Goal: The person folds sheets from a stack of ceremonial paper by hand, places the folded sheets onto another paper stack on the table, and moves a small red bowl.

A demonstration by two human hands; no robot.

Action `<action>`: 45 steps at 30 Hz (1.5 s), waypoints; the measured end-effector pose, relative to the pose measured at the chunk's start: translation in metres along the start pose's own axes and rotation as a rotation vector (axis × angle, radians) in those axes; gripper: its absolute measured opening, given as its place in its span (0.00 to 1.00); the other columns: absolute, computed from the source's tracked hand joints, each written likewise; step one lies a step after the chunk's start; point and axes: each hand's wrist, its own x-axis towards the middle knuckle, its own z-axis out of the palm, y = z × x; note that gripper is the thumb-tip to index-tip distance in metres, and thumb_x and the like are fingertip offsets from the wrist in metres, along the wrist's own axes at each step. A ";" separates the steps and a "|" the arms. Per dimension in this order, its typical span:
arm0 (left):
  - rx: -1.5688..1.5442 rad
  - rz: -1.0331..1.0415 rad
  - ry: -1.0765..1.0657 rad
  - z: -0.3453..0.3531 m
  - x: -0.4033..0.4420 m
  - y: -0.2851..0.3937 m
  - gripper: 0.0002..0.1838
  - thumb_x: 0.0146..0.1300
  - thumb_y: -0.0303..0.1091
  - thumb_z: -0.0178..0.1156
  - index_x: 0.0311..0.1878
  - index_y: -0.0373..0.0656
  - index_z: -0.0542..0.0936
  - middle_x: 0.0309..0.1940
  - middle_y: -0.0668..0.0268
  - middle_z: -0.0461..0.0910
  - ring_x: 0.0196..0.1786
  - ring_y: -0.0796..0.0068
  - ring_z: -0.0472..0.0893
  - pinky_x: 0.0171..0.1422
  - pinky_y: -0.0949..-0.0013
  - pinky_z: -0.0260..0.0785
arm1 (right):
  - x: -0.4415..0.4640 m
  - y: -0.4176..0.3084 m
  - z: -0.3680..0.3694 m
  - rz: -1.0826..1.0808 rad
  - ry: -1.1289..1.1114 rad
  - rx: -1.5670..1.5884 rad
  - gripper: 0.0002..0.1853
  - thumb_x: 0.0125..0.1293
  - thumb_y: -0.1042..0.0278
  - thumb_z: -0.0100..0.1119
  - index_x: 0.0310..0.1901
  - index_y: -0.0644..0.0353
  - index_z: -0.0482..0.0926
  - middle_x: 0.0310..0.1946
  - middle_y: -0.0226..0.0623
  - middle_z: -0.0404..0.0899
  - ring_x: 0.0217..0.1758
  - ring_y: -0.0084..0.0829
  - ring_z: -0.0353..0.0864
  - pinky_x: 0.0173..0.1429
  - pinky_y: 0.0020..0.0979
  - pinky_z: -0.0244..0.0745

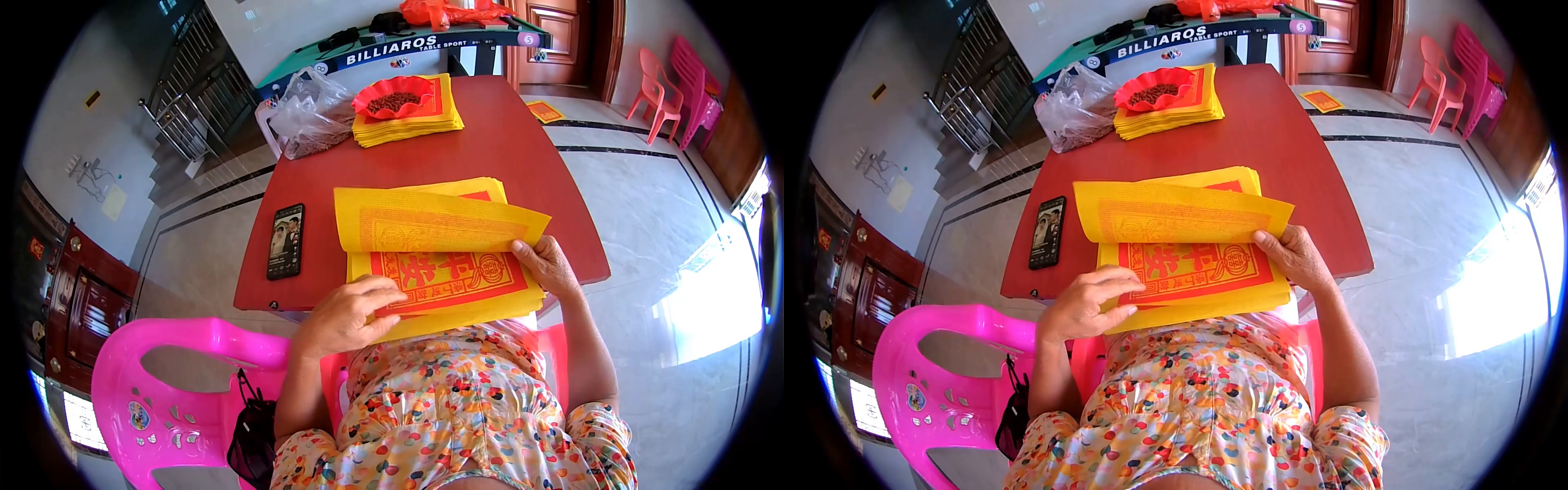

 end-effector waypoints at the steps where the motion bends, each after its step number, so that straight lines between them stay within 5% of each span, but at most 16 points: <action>1: 0.000 0.000 0.000 -0.004 -0.002 0.001 0.16 0.55 0.33 0.62 0.45 0.35 0.79 0.44 0.54 0.77 0.46 0.57 0.78 0.50 0.63 0.71 | 0.000 -0.001 -0.001 0.000 0.000 0.000 0.22 0.67 0.51 0.50 0.43 0.67 0.78 0.33 0.36 0.82 0.34 0.23 0.80 0.38 0.25 0.77; 7: 0.033 -0.060 0.267 -0.020 -0.008 -0.006 0.07 0.53 0.26 0.63 0.34 0.34 0.79 0.30 0.57 0.78 0.32 0.61 0.79 0.35 0.67 0.72 | -0.002 -0.003 0.000 0.021 0.050 -0.043 0.29 0.68 0.43 0.43 0.47 0.67 0.75 0.37 0.40 0.81 0.38 0.27 0.80 0.42 0.27 0.77; 12: -0.036 -0.134 0.438 -0.017 -0.004 -0.007 0.05 0.55 0.24 0.62 0.32 0.32 0.79 0.24 0.63 0.77 0.21 0.82 0.72 0.24 0.78 0.63 | -0.002 -0.007 -0.001 0.057 0.090 -0.055 0.39 0.65 0.32 0.35 0.49 0.67 0.74 0.42 0.45 0.78 0.45 0.31 0.79 0.50 0.31 0.75; 23: -0.077 -0.213 0.598 -0.009 0.002 -0.009 0.06 0.57 0.25 0.60 0.34 0.30 0.78 0.23 0.65 0.76 0.21 0.84 0.70 0.24 0.78 0.60 | 0.000 0.015 -0.005 0.069 0.067 0.220 0.50 0.59 0.23 0.22 0.56 0.67 0.70 0.47 0.46 0.77 0.50 0.35 0.78 0.54 0.31 0.73; 26: -0.084 -0.232 0.614 -0.009 0.002 -0.009 0.06 0.58 0.25 0.60 0.34 0.30 0.79 0.23 0.65 0.76 0.22 0.85 0.70 0.24 0.78 0.60 | -0.002 0.013 -0.007 0.013 -0.023 0.202 0.47 0.60 0.24 0.27 0.54 0.67 0.72 0.46 0.46 0.77 0.48 0.34 0.79 0.51 0.31 0.75; 28: -0.064 -0.233 0.608 -0.009 0.002 -0.009 0.06 0.58 0.25 0.60 0.35 0.30 0.79 0.23 0.65 0.76 0.22 0.86 0.70 0.24 0.79 0.60 | -0.002 0.005 -0.006 -0.127 -0.079 0.002 0.36 0.63 0.35 0.45 0.51 0.65 0.75 0.43 0.43 0.79 0.45 0.30 0.80 0.49 0.29 0.77; 29: -0.085 -0.225 0.624 -0.007 0.002 -0.010 0.06 0.58 0.25 0.60 0.35 0.31 0.79 0.23 0.66 0.76 0.22 0.86 0.70 0.24 0.79 0.60 | -0.001 0.003 -0.004 -0.127 -0.079 0.002 0.36 0.63 0.35 0.45 0.51 0.65 0.75 0.43 0.43 0.79 0.45 0.30 0.80 0.49 0.29 0.77; 32: -0.106 -0.203 0.647 -0.005 0.002 -0.012 0.06 0.57 0.25 0.61 0.36 0.31 0.79 0.26 0.66 0.76 0.23 0.87 0.70 0.24 0.80 0.60 | 0.004 0.001 0.002 -0.097 -0.074 0.172 0.16 0.61 0.61 0.61 0.47 0.62 0.78 0.39 0.34 0.82 0.40 0.23 0.80 0.44 0.26 0.78; 39: -0.215 -0.159 0.923 -0.002 0.007 -0.008 0.17 0.56 0.22 0.62 0.49 0.34 0.74 0.35 0.67 0.74 0.27 0.87 0.70 0.28 0.84 0.64 | 0.002 0.004 0.002 -0.052 -0.006 0.133 0.16 0.66 0.58 0.55 0.46 0.63 0.78 0.36 0.33 0.82 0.37 0.21 0.80 0.41 0.25 0.77; 41: -0.171 -0.167 0.949 -0.003 0.000 -0.018 0.11 0.56 0.22 0.62 0.42 0.34 0.74 0.30 0.68 0.73 0.29 0.87 0.72 0.28 0.84 0.64 | 0.001 0.004 0.001 -0.027 0.017 0.086 0.17 0.67 0.57 0.52 0.45 0.64 0.78 0.35 0.33 0.82 0.36 0.22 0.80 0.39 0.25 0.77; 44: -0.096 -0.251 0.683 -0.008 -0.004 -0.008 0.05 0.55 0.22 0.62 0.31 0.34 0.76 0.22 0.68 0.74 0.22 0.87 0.70 0.26 0.81 0.62 | 0.001 0.006 -0.002 0.015 0.006 0.048 0.19 0.67 0.55 0.52 0.45 0.65 0.78 0.34 0.33 0.82 0.35 0.21 0.80 0.38 0.24 0.77; 45: -0.037 -0.273 0.499 -0.012 -0.004 0.000 0.06 0.54 0.24 0.63 0.33 0.35 0.77 0.25 0.64 0.76 0.25 0.78 0.75 0.29 0.75 0.67 | 0.002 0.005 -0.001 0.014 0.005 0.047 0.19 0.67 0.55 0.52 0.45 0.65 0.78 0.34 0.33 0.82 0.35 0.21 0.80 0.38 0.24 0.77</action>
